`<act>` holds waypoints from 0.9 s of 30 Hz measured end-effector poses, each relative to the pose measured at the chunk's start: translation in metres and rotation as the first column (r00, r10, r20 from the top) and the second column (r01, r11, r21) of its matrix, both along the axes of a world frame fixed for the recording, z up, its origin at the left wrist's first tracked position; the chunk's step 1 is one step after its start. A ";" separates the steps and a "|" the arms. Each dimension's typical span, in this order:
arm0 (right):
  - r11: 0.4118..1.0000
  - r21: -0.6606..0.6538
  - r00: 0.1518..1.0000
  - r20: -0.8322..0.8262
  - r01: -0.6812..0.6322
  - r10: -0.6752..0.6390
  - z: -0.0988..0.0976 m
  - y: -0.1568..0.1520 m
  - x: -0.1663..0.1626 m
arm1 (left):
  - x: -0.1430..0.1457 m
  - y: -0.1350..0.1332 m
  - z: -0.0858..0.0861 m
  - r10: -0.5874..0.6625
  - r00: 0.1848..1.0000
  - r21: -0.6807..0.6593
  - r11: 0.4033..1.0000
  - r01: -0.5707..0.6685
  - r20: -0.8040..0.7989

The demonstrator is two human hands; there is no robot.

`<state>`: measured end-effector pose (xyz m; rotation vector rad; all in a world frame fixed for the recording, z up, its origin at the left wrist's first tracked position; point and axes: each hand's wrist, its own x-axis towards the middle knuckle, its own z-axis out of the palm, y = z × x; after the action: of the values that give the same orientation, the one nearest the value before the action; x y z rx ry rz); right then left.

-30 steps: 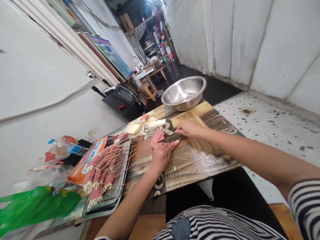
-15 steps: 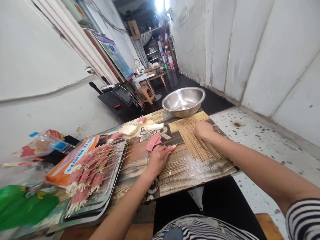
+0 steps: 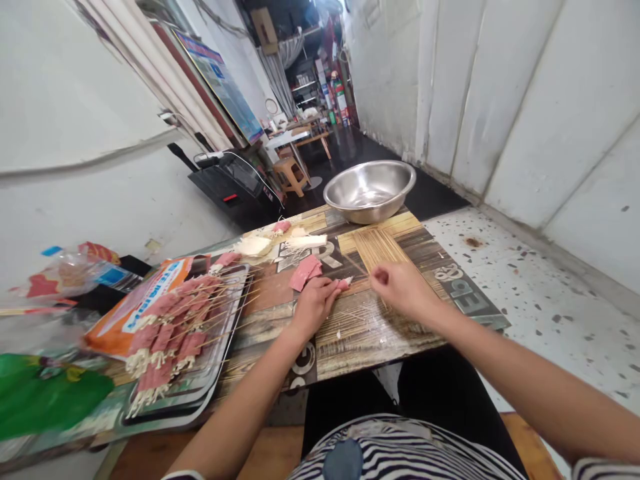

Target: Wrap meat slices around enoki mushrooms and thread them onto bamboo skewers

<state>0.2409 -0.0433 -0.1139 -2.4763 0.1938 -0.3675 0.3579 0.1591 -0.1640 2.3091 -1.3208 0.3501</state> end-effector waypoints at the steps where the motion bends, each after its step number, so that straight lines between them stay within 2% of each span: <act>1: 1.000 0.002 0.999 0.030 -0.024 0.024 -0.007 0.011 -0.015 | 0.001 0.000 0.000 -0.003 1.000 0.012 1.000 0.003 0.002; 4: 0.992 -0.051 0.988 0.093 -0.119 0.123 -0.030 0.037 -0.051 | 0.002 -0.001 0.001 -0.010 1.000 0.035 0.999 0.010 -0.005; 9: 0.986 -0.132 0.990 0.088 -0.101 0.113 -0.050 0.049 -0.071 | -0.001 -0.002 0.004 -0.002 0.999 0.030 1.000 0.004 -0.041; 27: 0.992 -0.099 0.993 0.090 -0.073 0.082 -0.052 0.053 -0.077 | -0.002 -0.005 0.005 -0.005 0.993 0.013 1.000 0.007 -0.115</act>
<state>0.1642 0.0092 -0.1654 -2.5452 0.0417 -0.4696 0.3561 0.1541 -0.1586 2.2995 -1.2771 0.2034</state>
